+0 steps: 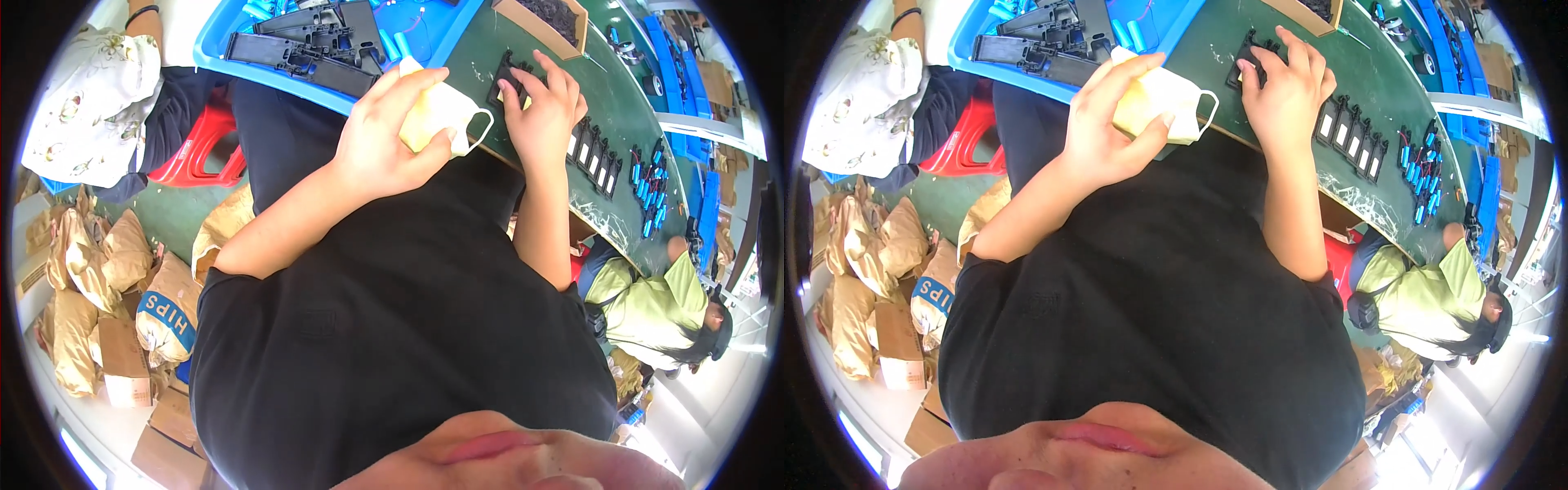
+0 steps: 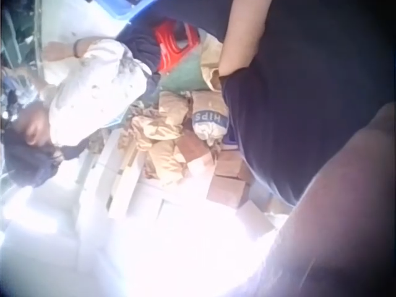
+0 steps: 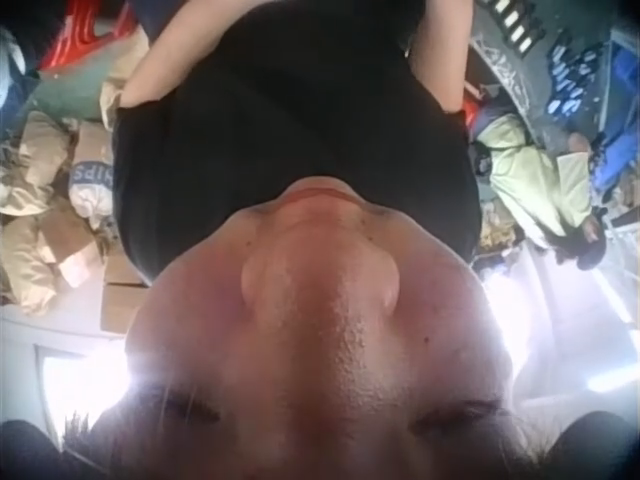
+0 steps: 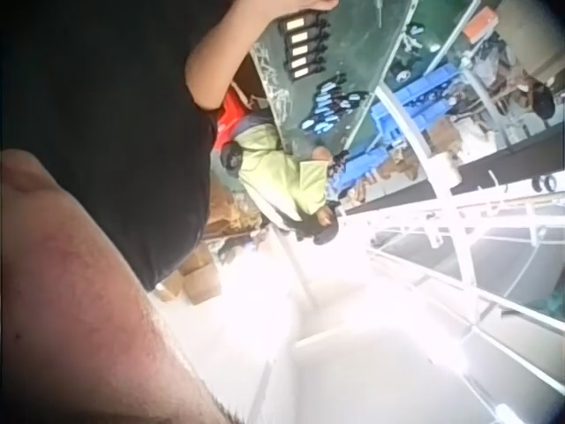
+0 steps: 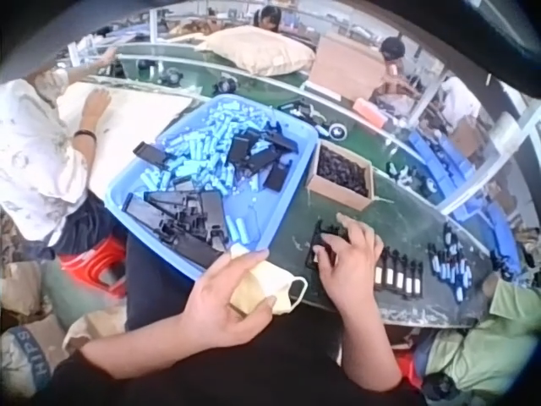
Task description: The person assembles small plastic housings and small black parts with electrical wires by hand at an industrial workbench.
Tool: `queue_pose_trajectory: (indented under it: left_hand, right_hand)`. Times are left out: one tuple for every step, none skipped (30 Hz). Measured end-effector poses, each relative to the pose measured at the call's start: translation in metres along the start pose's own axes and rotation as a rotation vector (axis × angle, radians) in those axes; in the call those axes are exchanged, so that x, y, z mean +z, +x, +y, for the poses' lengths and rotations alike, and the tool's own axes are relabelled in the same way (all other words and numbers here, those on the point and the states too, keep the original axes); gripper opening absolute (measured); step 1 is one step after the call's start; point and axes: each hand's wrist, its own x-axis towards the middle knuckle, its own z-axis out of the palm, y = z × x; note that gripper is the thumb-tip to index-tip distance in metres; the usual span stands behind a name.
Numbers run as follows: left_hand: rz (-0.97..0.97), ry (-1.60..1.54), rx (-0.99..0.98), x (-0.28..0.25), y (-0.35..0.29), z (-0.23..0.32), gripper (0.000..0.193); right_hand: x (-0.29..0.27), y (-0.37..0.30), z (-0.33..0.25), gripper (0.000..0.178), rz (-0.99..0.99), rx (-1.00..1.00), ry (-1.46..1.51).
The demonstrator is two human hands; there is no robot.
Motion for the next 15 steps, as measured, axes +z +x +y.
queue_pose_trajectory:
  left_hand:
    - [0.005, 0.026, 0.001, 0.000, 0.000, -0.001, 0.055]
    - [0.004, 0.025, -0.003, 0.000, -0.001, -0.001, 0.055]
    - [0.012, 0.045, 0.001, 0.000, -0.002, -0.002, 0.055]
    - [0.017, 0.065, 0.007, 0.001, -0.002, -0.003, 0.055]
    - [0.015, 0.064, 0.006, 0.002, -0.002, -0.005, 0.055]
    - [0.033, 0.080, 0.016, 0.003, -0.003, -0.006, 0.054]
    - [0.049, 0.097, 0.030, 0.004, -0.002, -0.006, 0.053]
    - [0.047, 0.093, 0.031, 0.004, -0.002, -0.006, 0.053]
    - [0.041, 0.097, 0.031, 0.004, -0.001, -0.005, 0.050]
    - [0.036, 0.100, 0.032, 0.003, -0.002, -0.004, 0.048]
    - [0.037, 0.097, 0.034, 0.002, -0.002, -0.003, 0.048]
    - [0.035, 0.097, -0.002, 0.002, -0.003, -0.002, 0.046]
    - [0.032, 0.097, -0.038, 0.002, -0.004, -0.001, 0.044]
    - [0.034, 0.094, -0.034, 0.002, -0.004, 0.000, 0.044]
    - [0.032, 0.100, -0.047, 0.002, -0.004, 0.000, 0.043]
  right_hand:
    - [0.000, 0.000, -0.001, 0.012, 0.038, -0.025, 0.104]
    - [0.000, 0.001, -0.002, 0.012, 0.077, -0.049, 0.208]
    - [-0.010, 0.002, -0.008, 0.014, 0.061, -0.065, 0.384]
    - [-0.016, 0.000, -0.017, 0.014, -0.017, 0.037, 0.731]
    - [-0.021, -0.001, -0.026, 0.014, -0.097, 0.143, 1.077]
    - [-0.029, -0.003, -0.034, 0.014, -0.146, 0.207, 1.350]
    - [-0.034, -0.004, -0.040, 0.015, -0.128, 0.167, 1.257]
    - [-0.038, -0.005, -0.046, 0.016, -0.111, 0.127, 1.163]
    - [-0.041, -0.004, -0.050, 0.018, -0.069, 0.017, 0.979]
    - [-0.045, -0.005, -0.052, 0.020, -0.064, -0.061, 0.840]
    - [-0.046, -0.006, -0.058, 0.020, -0.041, -0.064, 0.825]
    - [-0.045, -0.007, -0.062, 0.019, -0.016, -0.069, 0.809]
    - [-0.042, -0.008, -0.063, 0.018, 0.016, -0.075, 0.816]
    - [-0.045, -0.008, -0.064, 0.019, 0.044, -0.113, 0.731]
    - [-0.048, -0.007, -0.066, 0.019, 0.072, -0.151, 0.649]
